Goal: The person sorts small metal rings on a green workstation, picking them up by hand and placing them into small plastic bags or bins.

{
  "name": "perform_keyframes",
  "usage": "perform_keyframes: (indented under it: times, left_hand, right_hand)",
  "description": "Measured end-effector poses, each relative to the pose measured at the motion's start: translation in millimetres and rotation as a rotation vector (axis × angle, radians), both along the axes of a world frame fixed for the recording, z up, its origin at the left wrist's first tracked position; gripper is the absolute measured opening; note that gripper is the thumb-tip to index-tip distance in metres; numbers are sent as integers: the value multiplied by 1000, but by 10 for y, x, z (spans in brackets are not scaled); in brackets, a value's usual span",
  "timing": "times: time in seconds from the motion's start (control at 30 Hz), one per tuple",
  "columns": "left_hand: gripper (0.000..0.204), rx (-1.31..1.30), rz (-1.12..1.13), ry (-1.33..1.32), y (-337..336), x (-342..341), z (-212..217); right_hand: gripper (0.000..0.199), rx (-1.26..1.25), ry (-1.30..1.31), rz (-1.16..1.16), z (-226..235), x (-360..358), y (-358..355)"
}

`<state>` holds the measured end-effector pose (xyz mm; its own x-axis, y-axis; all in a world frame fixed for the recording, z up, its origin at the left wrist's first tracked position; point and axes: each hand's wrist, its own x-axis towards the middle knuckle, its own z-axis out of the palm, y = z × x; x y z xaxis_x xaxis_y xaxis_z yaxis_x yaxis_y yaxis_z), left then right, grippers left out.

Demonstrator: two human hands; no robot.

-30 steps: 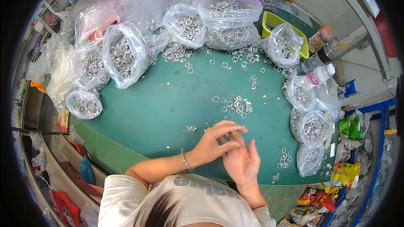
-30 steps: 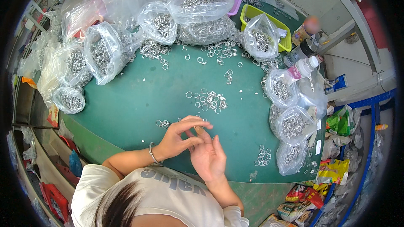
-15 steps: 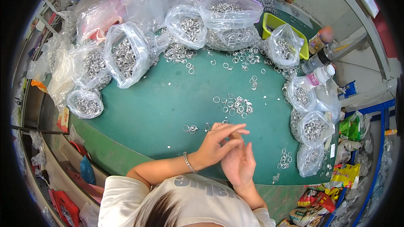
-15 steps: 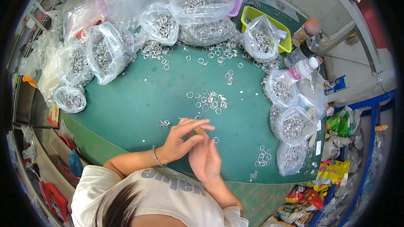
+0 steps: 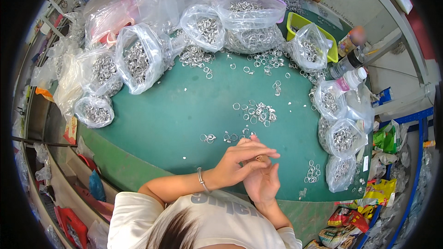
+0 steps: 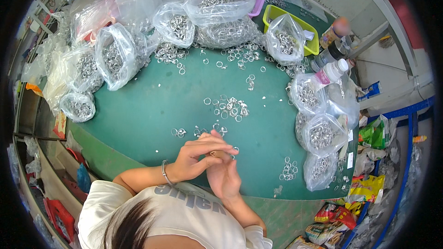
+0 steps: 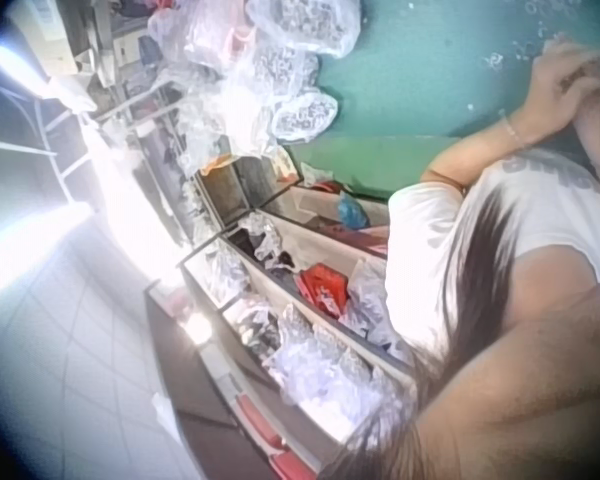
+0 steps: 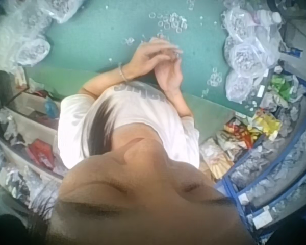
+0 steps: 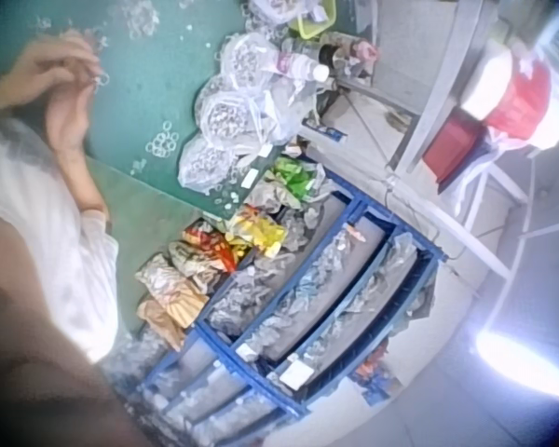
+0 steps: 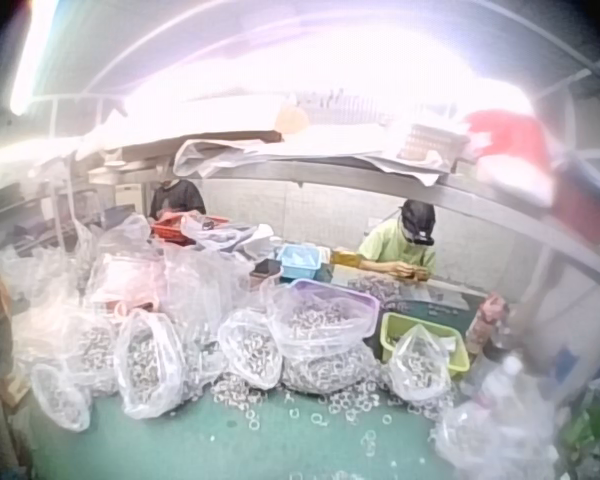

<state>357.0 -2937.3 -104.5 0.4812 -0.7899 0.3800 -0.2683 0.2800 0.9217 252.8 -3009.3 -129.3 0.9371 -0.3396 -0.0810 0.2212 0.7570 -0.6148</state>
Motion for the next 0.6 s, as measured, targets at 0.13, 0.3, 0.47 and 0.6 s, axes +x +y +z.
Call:
perform_keyframes:
  times: [0.13, 0.3, 0.47, 0.6]
  left_hand:
    - [26, -35, -21, -29, 14, -38, 38]
    - [22, -74, -19, -70, 16, -115, 70]
    - [17, -113, -39, -152, -23, -195, 58]
    - [16, -75, -15, -120, -127, -334, 47]
  right_hand:
    - [86, 22, -51, 46, -3, -74, -16]
    - [88, 6, -32, -4, 237, -116, 6]
    - [86, -15, -24, 28, 244, -251, -65]
    - [77, 0, -3, -22, 231, -357, -143]
